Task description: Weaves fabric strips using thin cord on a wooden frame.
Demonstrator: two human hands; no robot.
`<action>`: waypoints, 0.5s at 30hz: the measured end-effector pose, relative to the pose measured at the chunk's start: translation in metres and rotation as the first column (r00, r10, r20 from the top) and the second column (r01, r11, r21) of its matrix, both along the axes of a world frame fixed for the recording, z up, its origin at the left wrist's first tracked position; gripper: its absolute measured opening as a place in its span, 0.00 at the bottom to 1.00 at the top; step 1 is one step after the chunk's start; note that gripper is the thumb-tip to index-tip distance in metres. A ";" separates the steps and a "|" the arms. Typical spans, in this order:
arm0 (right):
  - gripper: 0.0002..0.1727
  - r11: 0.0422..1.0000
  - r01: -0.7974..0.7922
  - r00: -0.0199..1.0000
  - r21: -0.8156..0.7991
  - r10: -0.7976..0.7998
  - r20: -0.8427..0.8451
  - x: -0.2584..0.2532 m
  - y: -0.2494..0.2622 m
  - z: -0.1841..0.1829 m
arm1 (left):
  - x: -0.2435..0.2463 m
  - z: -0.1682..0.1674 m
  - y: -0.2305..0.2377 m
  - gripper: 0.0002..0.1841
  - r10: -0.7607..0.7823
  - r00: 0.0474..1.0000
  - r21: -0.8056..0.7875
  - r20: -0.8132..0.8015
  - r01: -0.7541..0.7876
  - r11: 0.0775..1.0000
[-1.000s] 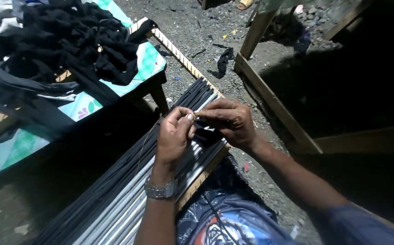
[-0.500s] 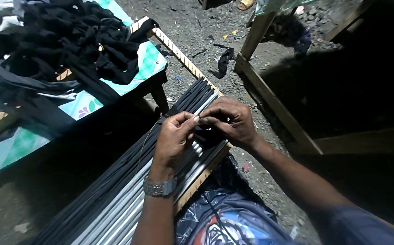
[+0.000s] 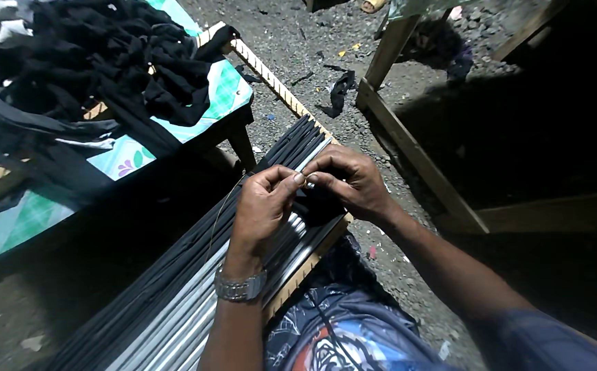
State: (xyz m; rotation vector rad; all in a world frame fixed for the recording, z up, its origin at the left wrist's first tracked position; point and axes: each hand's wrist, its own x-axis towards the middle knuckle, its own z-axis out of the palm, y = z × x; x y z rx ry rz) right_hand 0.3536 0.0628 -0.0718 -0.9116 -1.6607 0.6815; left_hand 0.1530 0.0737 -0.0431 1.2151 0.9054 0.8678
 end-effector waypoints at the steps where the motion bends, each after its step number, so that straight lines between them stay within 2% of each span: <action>1: 0.05 1.000 0.005 1.000 0.011 -0.005 0.006 0.001 0.000 0.000 | 0.001 0.000 0.000 0.06 -0.003 1.000 -0.004 0.006 0.003 1.000; 6: 0.08 0.999 -0.014 0.990 0.038 0.008 0.139 0.002 0.002 0.003 | -0.001 0.002 0.000 0.07 0.004 1.000 0.022 -0.015 -0.003 1.000; 15: 0.10 0.997 -0.075 0.982 -0.011 0.075 0.173 0.010 0.003 0.002 | -0.026 0.028 -0.001 0.05 0.076 0.997 0.146 0.010 -0.076 0.986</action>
